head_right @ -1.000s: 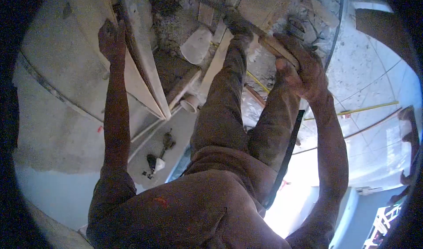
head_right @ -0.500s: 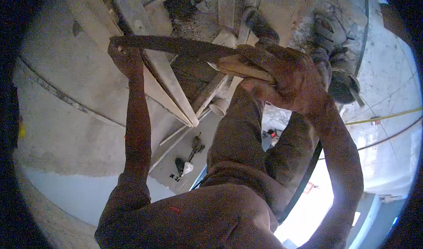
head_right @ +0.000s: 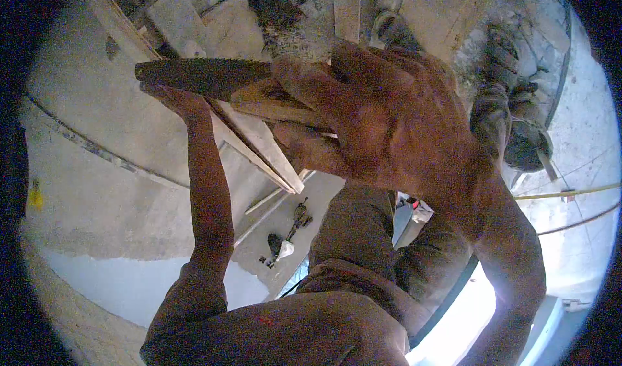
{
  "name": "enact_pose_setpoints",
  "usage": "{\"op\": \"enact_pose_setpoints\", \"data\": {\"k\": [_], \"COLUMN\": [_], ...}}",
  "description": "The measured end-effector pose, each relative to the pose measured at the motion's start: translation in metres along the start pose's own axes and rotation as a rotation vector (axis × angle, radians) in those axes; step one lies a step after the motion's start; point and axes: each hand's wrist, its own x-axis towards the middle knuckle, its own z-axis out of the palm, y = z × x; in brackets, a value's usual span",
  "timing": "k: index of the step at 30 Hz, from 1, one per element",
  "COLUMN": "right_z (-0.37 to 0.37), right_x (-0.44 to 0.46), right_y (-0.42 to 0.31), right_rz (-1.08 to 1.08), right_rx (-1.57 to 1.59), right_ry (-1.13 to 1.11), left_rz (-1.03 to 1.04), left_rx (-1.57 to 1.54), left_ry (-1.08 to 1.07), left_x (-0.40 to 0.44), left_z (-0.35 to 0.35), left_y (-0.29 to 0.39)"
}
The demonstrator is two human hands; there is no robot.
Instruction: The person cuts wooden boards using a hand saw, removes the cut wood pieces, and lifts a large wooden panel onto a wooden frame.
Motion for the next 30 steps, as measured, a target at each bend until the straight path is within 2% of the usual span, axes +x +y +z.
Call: {"op": "enact_pose_setpoints", "data": {"k": [2,5,8,14,17,20,22,23,25,26,28,30], "right_z": [-0.003,-0.026,-0.025,-0.039,-0.045,-0.051,-0.052,-0.054,-0.061,-0.063,-0.069,-0.069], "right_x": [0.001,-0.002,-0.002,0.008,0.013,0.018,0.018,0.020,0.024,0.024,0.026,0.023], "right_y": [-0.001,0.003,-0.003,-0.011,-0.008,0.002,0.008,0.006,0.001,-0.001,-0.006,-0.002], "right_rz": [-0.022,-0.005,-0.023,0.058,0.016,0.046,0.077,0.064,0.196,0.193,0.299,0.242], "right_rx": [-0.030,-0.016,-0.020,-0.062,-0.171,-0.061,-0.122,-0.135,-0.237,-0.245,-0.241,-0.223], "right_ry": [0.011,-0.051,0.046,-0.062,-0.088,-0.133,-0.183,-0.188,-0.329,-0.340,-0.417,-0.376], "left_rz": [0.032,0.135,0.313,0.246,0.128,0.081,0.276,0.105,0.132,0.168,0.153,0.137], "left_rx": [-0.090,0.088,0.221,0.377,0.302,0.178,0.488,0.232,0.281,0.332,0.351,0.369], "left_ry": [0.021,-0.009,-0.031,0.056,0.082,0.206,0.172,0.192,0.159,0.109,0.148,0.199], "left_x": [0.000,0.008,0.009,0.006,0.004,0.002,0.003,0.001,0.003,0.002,0.001,-0.002], "left_z": [0.001,0.017,0.019,0.029,0.039,0.051,0.054,0.059,0.059,0.059,0.066,0.072], "left_y": [-0.001,0.010,-0.007,-0.016,-0.011,0.022,0.026,0.040,0.041,0.039,0.032,0.034]}}
